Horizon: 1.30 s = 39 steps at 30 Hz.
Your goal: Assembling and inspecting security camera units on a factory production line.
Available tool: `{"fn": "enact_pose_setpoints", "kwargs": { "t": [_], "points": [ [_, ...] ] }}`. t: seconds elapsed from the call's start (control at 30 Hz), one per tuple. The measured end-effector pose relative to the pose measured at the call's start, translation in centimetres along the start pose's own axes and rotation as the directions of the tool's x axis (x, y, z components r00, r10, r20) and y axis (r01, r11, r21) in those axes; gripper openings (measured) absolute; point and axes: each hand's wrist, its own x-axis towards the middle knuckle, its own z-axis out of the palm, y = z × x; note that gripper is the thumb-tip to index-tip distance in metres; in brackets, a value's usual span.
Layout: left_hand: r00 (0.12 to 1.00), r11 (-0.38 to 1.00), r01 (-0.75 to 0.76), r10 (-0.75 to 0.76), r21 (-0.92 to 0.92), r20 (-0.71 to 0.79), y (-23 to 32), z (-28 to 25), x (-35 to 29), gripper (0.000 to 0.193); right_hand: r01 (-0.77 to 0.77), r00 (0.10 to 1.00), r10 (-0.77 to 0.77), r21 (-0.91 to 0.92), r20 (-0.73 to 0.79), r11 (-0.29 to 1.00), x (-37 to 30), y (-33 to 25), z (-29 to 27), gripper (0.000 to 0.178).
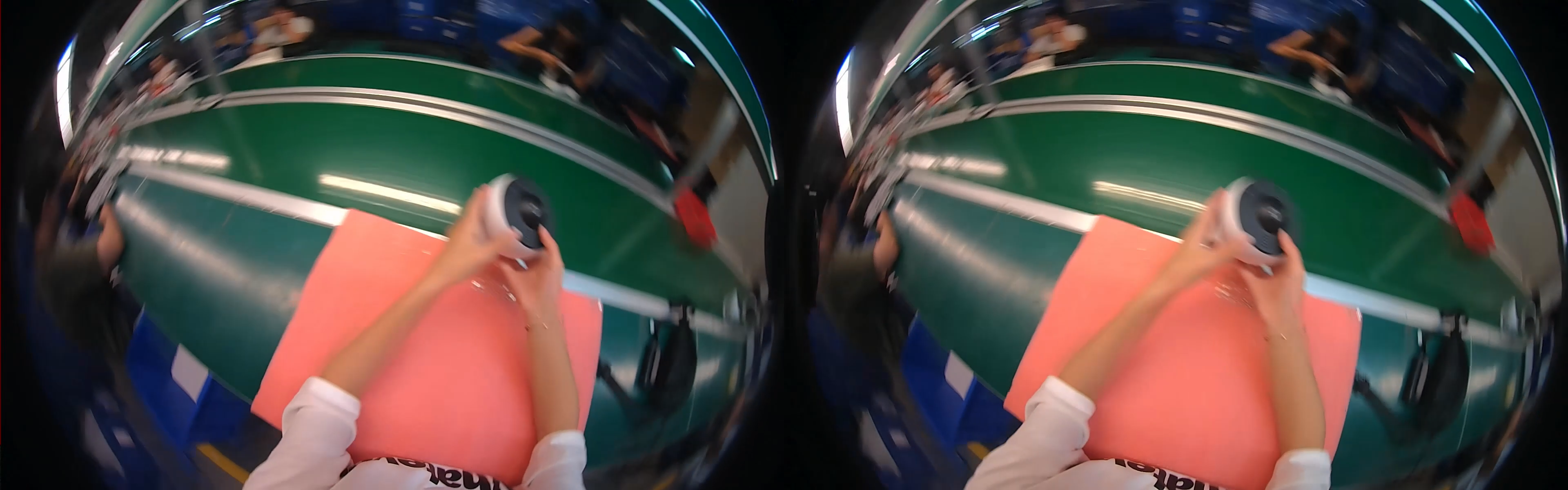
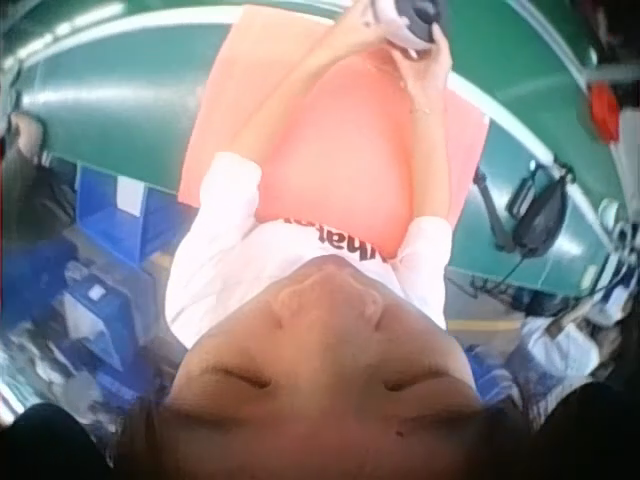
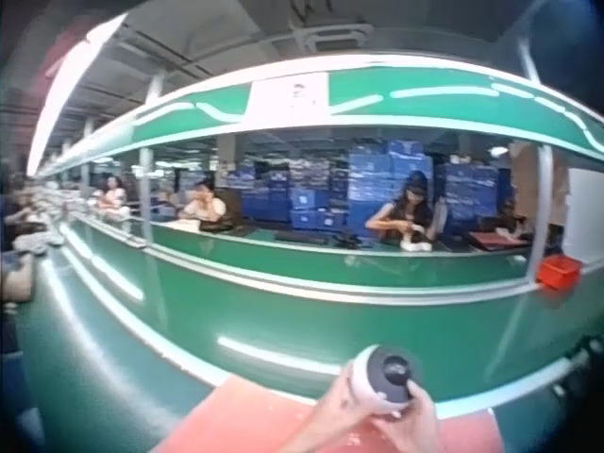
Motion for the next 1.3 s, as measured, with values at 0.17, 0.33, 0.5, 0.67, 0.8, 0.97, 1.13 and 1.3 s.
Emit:
{"fn": "enact_pose_setpoints", "kwargs": {
  "t": [0.17, 0.33, 0.5, 0.67, 0.8, 0.97, 1.13, 1.3],
  "points": [
    [0.995, 0.993, -0.099, 0.1, 0.061, -0.009, -7.7, 1.2, -0.5, 0.073, 0.073, 0.997, -0.074, -0.192, 0.002, 0.979, 5.3, -0.1, -3.7, 0.05],
    [0.948, 0.833, 0.199, -0.297, 0.515, 0.113, -4.1, 1.3, -5.2, 0.069, 0.052, 0.981, -0.108, -0.313, -0.164, 0.948, 9.9, -1.4, -7.0, 0.065],
    [0.971, 0.476, -0.176, -0.061, 0.862, 0.232, -7.7, 1.8, -8.7, 0.066, -0.157, 0.962, 0.133, -0.09, -0.237, 0.983, 6.3, -1.3, -5.0, 0.078],
    [0.97, 0.385, -0.225, 0.005, 0.895, 0.242, -7.8, 1.8, -8.1, 0.061, 0.152, 0.988, -0.108, -0.564, 0.111, 0.812, 1.8, 2.0, -7.1, 0.051],
    [0.97, 0.422, -0.239, 0.066, 0.875, 0.233, -8.3, 2.1, -8.0, 0.049, 0.405, 0.902, -0.308, -0.84, 0.302, 0.362, 0.8, 4.1, -7.1, 0.016],
    [0.983, 0.602, -0.176, 0.074, 0.779, 0.166, -7.2, 1.6, -8.6, 0.035, 0.484, 0.818, -0.385, -0.873, 0.427, 0.061, -0.9, 5.9, -5.2, 0.011],
    [0.981, 0.6, -0.16, 0.012, 0.784, 0.192, -6.2, 1.2, -9.1, 0.034, 0.486, 0.814, -0.389, -0.872, 0.432, 0.049, -1.2, 6.1, -5.1, 0.011],
    [0.97, 0.554, -0.223, 0.041, 0.802, 0.241, -6.7, 0.9, -8.9, 0.034, 0.492, 0.812, -0.4, -0.868, 0.425, 0.075, -1.7, 6.1, -4.5, 0.01]
  ]
}}
